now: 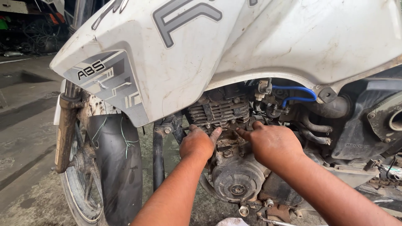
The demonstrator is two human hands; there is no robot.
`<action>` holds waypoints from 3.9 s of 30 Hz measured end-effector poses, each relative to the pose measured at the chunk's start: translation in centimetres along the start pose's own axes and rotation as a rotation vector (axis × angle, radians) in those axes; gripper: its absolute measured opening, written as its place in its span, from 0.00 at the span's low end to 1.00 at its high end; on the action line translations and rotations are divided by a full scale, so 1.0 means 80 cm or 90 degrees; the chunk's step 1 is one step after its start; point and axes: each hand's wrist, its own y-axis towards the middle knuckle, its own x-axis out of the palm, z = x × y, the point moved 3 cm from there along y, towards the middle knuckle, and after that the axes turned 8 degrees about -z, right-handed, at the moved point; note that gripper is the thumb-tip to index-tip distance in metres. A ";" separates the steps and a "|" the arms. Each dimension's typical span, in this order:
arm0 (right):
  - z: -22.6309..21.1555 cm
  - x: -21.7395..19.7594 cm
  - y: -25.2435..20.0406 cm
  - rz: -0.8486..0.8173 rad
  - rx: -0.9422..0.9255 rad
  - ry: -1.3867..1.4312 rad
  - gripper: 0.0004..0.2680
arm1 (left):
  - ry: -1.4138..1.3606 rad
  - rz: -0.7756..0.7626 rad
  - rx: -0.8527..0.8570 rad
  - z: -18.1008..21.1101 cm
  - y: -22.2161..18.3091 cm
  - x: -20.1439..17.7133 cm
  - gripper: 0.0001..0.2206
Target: Use a screwdriver to adjust and repair internal components of a motorcycle engine block.
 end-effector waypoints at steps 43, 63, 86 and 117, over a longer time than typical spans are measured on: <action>0.031 -0.023 0.004 -0.150 0.041 0.064 0.21 | 0.040 0.028 0.014 0.000 0.015 0.009 0.49; 0.020 -0.061 -0.003 -0.147 0.059 0.075 0.25 | 0.199 -0.017 0.049 0.002 -0.004 -0.021 0.36; 0.015 -0.057 0.018 -0.141 0.038 0.004 0.24 | 0.056 0.071 0.080 0.002 0.006 -0.038 0.46; 0.052 -0.023 0.001 -0.090 0.023 -0.032 0.15 | 0.064 0.054 0.075 0.001 0.010 -0.030 0.48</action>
